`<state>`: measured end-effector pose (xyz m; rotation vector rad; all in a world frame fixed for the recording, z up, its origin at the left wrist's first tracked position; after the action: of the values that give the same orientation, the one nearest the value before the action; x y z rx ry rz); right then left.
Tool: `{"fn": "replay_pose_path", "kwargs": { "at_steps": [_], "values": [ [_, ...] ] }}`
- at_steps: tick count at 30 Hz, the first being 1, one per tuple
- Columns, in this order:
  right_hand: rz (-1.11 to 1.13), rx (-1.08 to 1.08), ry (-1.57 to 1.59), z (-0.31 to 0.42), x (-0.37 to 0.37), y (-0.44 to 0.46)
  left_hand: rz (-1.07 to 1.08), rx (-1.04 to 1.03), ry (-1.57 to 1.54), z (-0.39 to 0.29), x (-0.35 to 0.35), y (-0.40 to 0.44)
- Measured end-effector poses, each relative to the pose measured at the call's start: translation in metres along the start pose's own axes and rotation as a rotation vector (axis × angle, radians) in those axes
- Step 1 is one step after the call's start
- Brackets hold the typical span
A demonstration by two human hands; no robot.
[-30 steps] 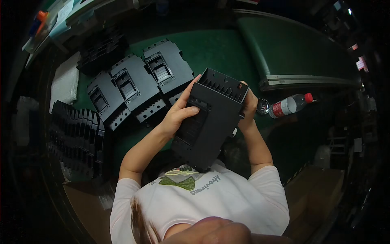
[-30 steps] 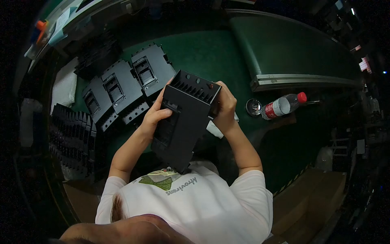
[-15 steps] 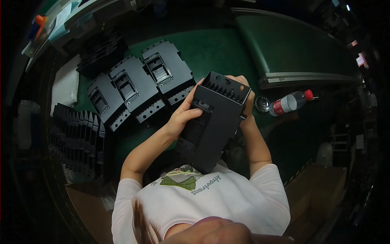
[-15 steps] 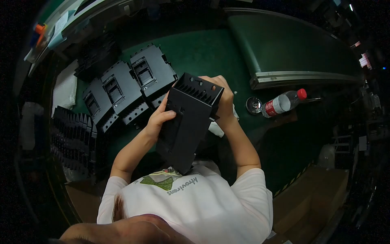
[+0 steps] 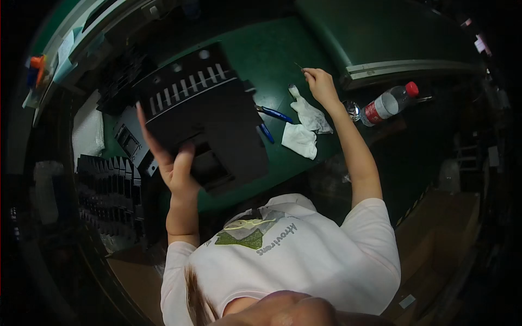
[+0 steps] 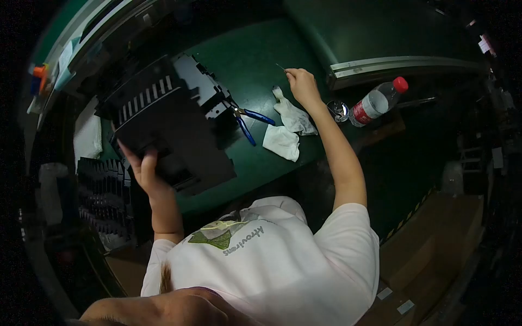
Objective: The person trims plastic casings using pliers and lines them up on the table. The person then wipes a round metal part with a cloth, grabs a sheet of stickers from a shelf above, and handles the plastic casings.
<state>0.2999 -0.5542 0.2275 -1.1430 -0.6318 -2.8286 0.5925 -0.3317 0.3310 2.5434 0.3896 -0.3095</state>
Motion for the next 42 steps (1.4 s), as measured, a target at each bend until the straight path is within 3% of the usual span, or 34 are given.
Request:
{"fn": "replay_pose_path", "kwargs": {
  "at_steps": [1,4,7,9,13,14,17,18,19,21,23,24,26,28,29,30,32,34,36,38,42],
  "values": [
    [-0.006,-0.009,0.005,-0.002,-0.004,-0.002,-0.127,-0.004,0.077,-0.001,0.012,-0.013],
    [0.006,0.090,-0.101,0.013,-0.023,-0.013,-0.224,0.008,0.314,-0.019,0.016,-0.037],
    [-0.135,0.206,-0.031,0.059,-0.008,-0.033,-0.385,-0.010,0.227,-0.010,0.040,-0.077],
    [0.003,0.236,0.148,0.094,-0.005,-0.059,-0.489,0.032,0.215,-0.018,0.032,-0.094],
    [0.607,0.210,0.686,0.173,-0.020,-0.136,-0.621,0.059,0.185,-0.008,0.041,-0.143],
    [0.612,0.159,0.756,0.183,-0.026,-0.146,-0.627,0.079,0.185,-0.004,0.040,-0.151],
    [0.751,-0.099,0.861,0.177,-0.048,-0.152,-0.443,0.004,0.303,-0.004,0.037,-0.168],
    [0.795,-0.210,0.909,0.164,-0.060,-0.155,-0.326,0.119,0.465,-0.002,0.051,-0.177],
    [0.602,-0.105,0.871,0.149,-0.068,-0.154,-0.205,0.233,0.623,-0.001,0.066,-0.185],
    [0.738,-0.171,0.765,0.119,-0.075,-0.150,-0.152,0.339,0.649,-0.003,0.080,-0.190],
    [0.784,-0.186,0.715,0.113,-0.075,-0.152,0.277,-0.384,1.345,-0.031,0.042,-0.171],
    [0.802,-0.200,0.698,0.116,-0.075,-0.156,0.271,-0.514,1.411,-0.030,0.024,-0.166],
    [0.870,-0.204,0.680,0.124,-0.078,-0.165,0.500,-0.380,1.600,-0.019,-0.004,-0.149],
    [0.825,0.027,0.616,0.135,-0.069,-0.165,0.737,-0.162,1.492,0.001,-0.013,-0.129],
    [0.664,0.241,0.462,0.130,-0.061,-0.161,0.812,-0.112,1.420,0.014,-0.013,-0.133],
    [0.632,0.155,0.411,0.117,-0.055,-0.148,0.815,0.036,1.310,0.029,0.003,-0.150],
    [0.538,-0.017,0.331,0.089,-0.034,-0.116,0.789,-0.014,1.321,0.027,-0.009,-0.136],
    [0.368,0.027,0.147,0.068,-0.015,-0.095,0.760,-0.054,1.328,0.029,-0.014,-0.127],
    [0.141,0.132,-0.127,0.055,0.007,-0.075,0.827,0.033,1.437,0.040,-0.011,-0.123],
    [0.056,0.184,-0.394,0.030,0.019,-0.057,0.839,0.034,1.439,0.048,-0.005,-0.126],
    [0.217,0.086,-0.592,-0.017,0.013,-0.040,0.779,0.084,1.386,0.050,-0.002,-0.125]
  ]
}}
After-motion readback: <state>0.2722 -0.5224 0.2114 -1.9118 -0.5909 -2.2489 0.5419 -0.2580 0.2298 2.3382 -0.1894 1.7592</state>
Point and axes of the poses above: each hand's wrist, its own y-axis towards the middle knuckle, its own x-axis out of the back of the hand, z = x × y, the point moved 5 cm from there along y, towards the middle knuckle, and after that the axes turned 3 degrees about y, right-handed, at the moved point
